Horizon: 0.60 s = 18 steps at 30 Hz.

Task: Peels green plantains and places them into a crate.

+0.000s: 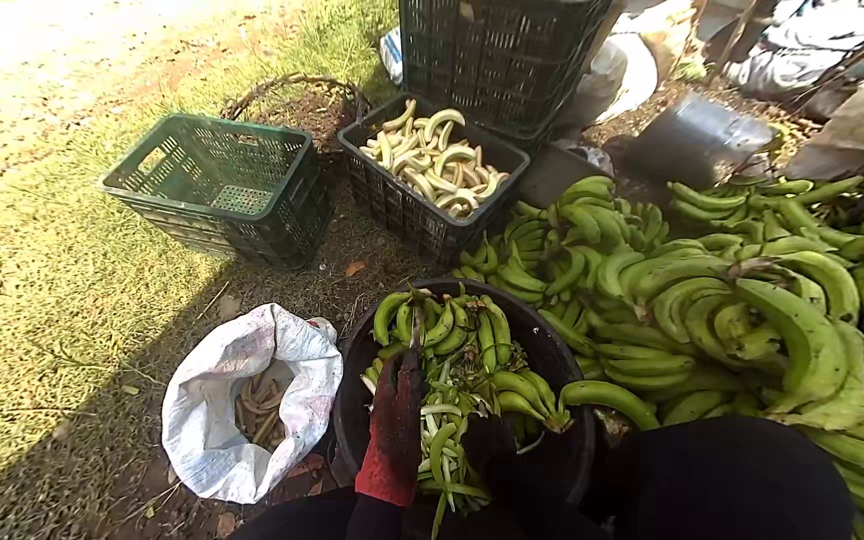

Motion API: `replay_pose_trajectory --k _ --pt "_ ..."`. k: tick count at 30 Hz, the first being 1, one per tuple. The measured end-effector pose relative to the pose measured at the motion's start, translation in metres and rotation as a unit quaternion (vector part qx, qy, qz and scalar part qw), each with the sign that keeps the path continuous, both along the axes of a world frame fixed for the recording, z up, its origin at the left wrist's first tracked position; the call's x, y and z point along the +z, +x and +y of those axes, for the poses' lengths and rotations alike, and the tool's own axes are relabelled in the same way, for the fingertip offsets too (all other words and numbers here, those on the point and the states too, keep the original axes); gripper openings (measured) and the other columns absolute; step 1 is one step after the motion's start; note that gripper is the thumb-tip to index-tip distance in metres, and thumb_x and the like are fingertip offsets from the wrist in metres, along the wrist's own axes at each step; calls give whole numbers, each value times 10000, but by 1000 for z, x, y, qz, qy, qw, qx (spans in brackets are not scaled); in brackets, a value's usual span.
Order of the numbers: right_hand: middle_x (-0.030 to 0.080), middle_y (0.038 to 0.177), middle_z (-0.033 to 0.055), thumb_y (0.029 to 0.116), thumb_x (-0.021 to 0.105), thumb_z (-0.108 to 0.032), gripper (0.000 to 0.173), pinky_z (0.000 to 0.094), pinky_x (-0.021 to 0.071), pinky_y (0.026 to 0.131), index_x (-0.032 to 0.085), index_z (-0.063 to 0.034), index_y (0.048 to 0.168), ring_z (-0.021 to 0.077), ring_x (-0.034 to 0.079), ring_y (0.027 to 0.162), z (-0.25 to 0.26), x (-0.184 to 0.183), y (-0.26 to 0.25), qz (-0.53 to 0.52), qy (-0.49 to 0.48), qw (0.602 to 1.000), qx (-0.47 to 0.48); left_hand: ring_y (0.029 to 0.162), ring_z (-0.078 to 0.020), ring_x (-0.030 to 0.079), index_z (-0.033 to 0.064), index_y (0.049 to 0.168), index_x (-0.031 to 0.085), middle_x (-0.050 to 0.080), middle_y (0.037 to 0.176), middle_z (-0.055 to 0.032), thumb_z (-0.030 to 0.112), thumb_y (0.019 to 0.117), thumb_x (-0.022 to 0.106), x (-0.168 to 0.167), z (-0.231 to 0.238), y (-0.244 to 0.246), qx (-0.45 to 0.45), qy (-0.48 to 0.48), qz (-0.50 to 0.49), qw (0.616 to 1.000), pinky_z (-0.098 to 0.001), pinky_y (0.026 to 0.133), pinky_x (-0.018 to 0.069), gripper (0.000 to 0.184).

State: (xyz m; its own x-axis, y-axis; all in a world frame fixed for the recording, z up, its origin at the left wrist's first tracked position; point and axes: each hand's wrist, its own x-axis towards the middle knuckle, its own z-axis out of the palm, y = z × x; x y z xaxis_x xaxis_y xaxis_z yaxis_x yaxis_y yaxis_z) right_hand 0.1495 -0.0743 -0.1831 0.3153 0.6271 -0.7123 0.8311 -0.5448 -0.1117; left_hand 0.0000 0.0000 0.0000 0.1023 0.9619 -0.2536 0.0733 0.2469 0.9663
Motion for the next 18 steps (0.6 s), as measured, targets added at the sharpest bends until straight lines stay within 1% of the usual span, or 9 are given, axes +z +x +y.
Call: replay_pose_trajectory --k 2,4,6,9,11,12,15,16,18 --pt "570 1428 210 949 575 -360 531 698 303 1141 576 -75 1397 458 434 1402 -5 -8 4 9 10 1000 -5 897 -178 706 134 1331 635 709 1087 -63 447 1081 470 -2 -1 2 -10 -9 2 1000 -365 776 621 433" --pt "586 1400 210 906 650 -384 580 712 371 1081 559 -133 1421 471 458 1372 -14 -13 11 2 9 1000 2 890 -185 706 135 1321 637 708 1076 -68 456 1075 481 -6 -1 4 -20 -15 -4 1000 -373 771 621 434" --pt "584 1386 252 890 671 -384 617 734 361 1076 544 -111 1428 510 458 1359 -28 -22 13 -12 -7 1000 -5 896 -186 708 146 1326 637 710 1083 -63 466 1069 491 -7 -1 5 -24 -23 -2 999 -381 774 622 436" --pt "676 1209 268 796 693 -468 605 810 362 993 673 -72 1253 540 574 1200 -64 -71 18 -33 110 991 -64 888 -188 712 153 1322 643 713 1074 -65 476 1067 492 -6 -3 5 -24 -29 7 999 -388 765 627 437" --pt "625 1348 227 873 661 -498 634 778 324 1057 611 -120 1379 487 532 1292 -52 -42 33 59 23 996 -60 888 -188 712 150 1320 642 714 1071 -65 473 1070 487 -3 -5 5 -27 -28 12 999 -384 765 626 437" --pt "624 1365 192 907 640 -500 596 717 369 1068 618 -142 1382 431 550 1298 -43 -10 36 99 -4 993 -71 883 -184 709 147 1321 640 710 1065 -63 472 1071 482 -1 -6 6 -31 -28 14 999 -379 762 624 439" --pt "625 1335 210 1041 523 -440 513 564 411 1077 609 -48 1360 357 578 1262 -29 70 35 219 8 970 -105 867 -175 702 134 1321 634 705 1053 -61 470 1075 472 2 -10 6 -43 -30 17 998 -365 750 616 447" --pt "608 1345 234 1061 505 -419 523 537 399 1098 591 -3 1367 354 566 1271 -25 78 39 267 21 956 -118 869 -175 706 133 1330 628 709 1056 -62 476 1076 466 2 -10 6 -45 -33 19 998 -364 751 618 456" --pt "625 1286 228 1070 482 -434 535 518 453 1045 602 14 1335 326 599 1183 -21 58 56 353 72 923 -136 877 -187 711 119 1352 611 709 1067 -80 467 1085 445 4 -11 7 -41 -43 7 998 -371 754 619 469"
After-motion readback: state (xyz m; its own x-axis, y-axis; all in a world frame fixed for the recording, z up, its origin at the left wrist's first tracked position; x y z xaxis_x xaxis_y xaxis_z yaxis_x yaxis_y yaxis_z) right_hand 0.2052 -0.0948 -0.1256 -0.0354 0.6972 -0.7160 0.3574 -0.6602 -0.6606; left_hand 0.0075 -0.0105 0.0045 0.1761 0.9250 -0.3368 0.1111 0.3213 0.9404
